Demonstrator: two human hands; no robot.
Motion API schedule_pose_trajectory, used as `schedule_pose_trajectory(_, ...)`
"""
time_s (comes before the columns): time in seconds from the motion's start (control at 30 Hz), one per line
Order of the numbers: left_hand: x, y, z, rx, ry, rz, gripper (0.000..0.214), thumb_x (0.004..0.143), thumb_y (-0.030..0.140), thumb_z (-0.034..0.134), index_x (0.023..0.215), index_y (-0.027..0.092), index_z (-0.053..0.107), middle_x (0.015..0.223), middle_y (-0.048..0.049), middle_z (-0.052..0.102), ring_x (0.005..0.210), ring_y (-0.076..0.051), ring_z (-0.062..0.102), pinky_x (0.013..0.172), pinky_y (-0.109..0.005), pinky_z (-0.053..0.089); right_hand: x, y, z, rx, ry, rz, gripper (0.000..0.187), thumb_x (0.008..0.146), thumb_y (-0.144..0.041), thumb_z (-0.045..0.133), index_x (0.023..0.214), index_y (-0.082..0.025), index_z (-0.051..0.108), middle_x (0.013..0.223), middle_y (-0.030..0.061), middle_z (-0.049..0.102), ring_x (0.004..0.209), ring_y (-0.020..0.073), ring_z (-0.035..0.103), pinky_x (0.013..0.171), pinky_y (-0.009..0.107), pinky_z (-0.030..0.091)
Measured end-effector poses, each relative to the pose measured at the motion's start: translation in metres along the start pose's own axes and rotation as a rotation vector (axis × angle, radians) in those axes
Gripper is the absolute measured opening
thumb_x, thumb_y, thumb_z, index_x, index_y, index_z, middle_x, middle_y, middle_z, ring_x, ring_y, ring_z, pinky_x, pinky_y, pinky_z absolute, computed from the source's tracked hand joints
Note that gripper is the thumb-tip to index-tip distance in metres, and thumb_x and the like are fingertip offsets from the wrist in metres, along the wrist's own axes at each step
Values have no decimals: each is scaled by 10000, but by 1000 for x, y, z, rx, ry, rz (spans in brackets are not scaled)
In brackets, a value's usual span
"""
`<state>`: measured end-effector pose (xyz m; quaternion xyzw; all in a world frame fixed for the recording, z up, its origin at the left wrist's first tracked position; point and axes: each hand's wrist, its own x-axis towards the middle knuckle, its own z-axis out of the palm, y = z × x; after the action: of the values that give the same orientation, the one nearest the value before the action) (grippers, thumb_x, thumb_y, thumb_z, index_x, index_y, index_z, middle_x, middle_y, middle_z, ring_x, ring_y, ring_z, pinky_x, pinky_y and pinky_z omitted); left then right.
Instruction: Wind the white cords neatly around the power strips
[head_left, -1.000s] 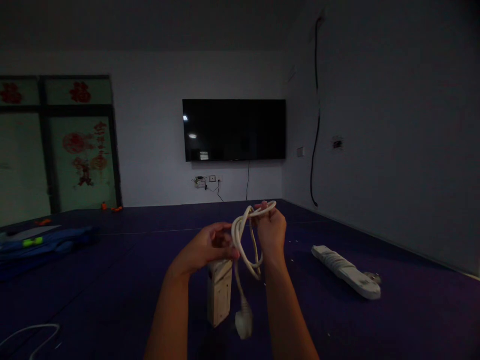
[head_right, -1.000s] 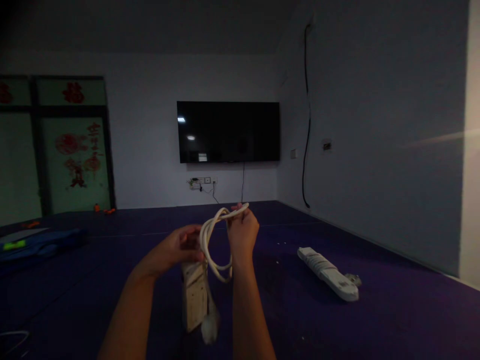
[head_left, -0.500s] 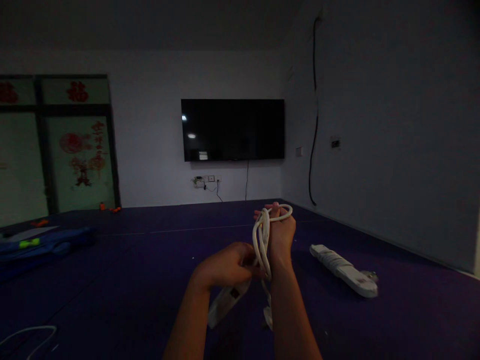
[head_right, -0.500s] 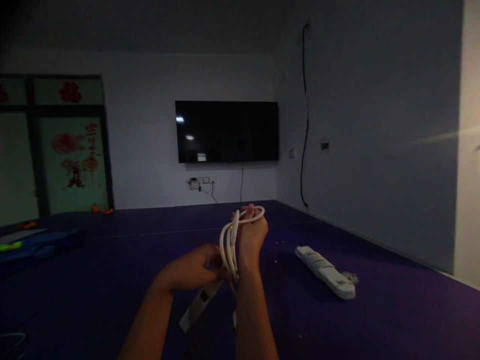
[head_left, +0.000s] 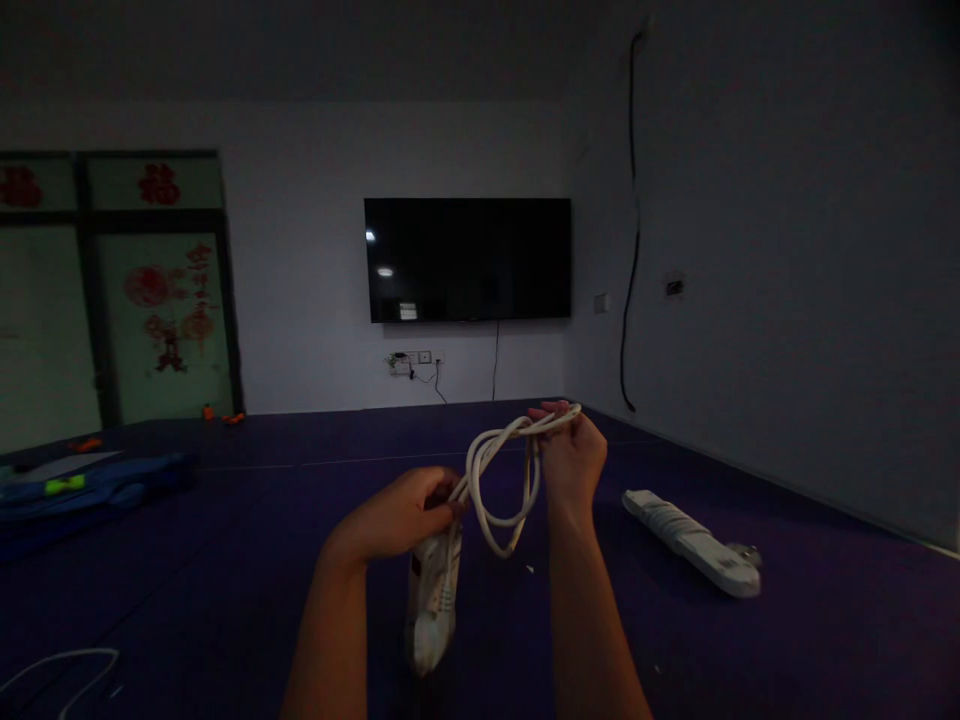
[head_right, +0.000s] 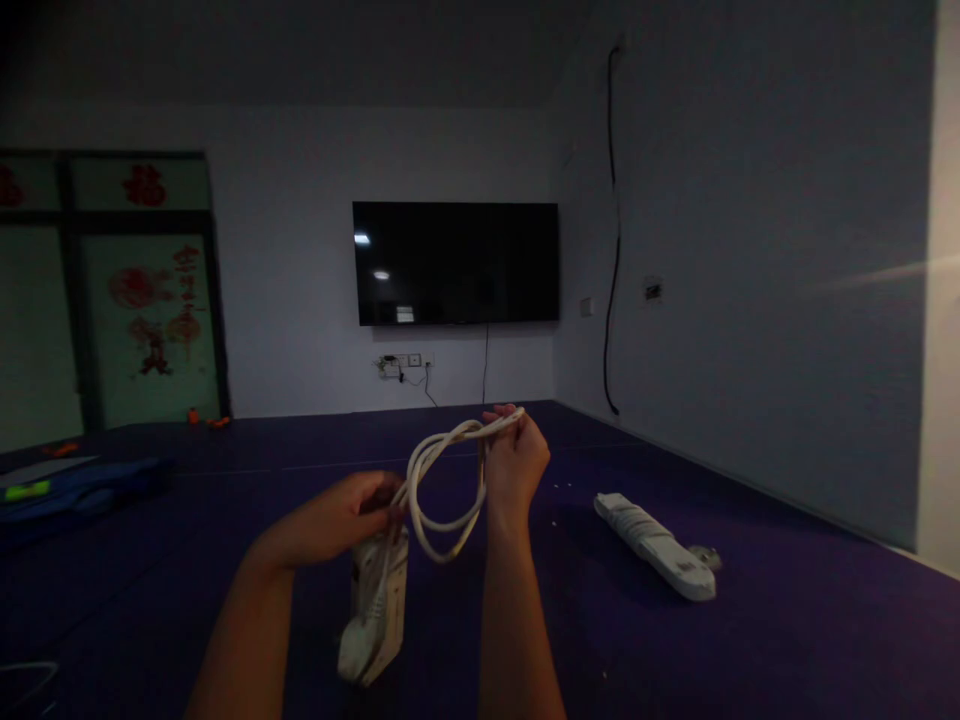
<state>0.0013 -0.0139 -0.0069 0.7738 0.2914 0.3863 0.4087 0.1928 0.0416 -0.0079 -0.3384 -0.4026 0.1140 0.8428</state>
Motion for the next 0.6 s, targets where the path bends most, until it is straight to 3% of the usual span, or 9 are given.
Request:
schedule_pose_trajectory(0.37,-7,6,0,52,-14,-68,48,724,231,608,715,184,606,570,12,589,502,-101,517,451,-173,358,6,-8,-15,-39,196,-52,391,808,-481,479,781,-120,627,787,114,683,564,173,644,497,272,502)
schedule_pose_trajectory(0.5,-7,4,-3,53,-8,-56,53,718,227,613,691,182,603,561,23,571,491,-95,499,444,-168,346,7,-3,-13,19,199,3,402,782,-508,505,776,-124,623,771,107,687,538,167,636,473,266,494)
schedule_pose_trajectory(0.6,-6,2,-7,51,41,-41,72,726,247,612,705,179,606,576,28,556,495,-88,483,454,-167,348,7,1,-12,80,128,53,415,732,-529,560,783,-123,625,731,95,688,548,175,636,471,270,495)
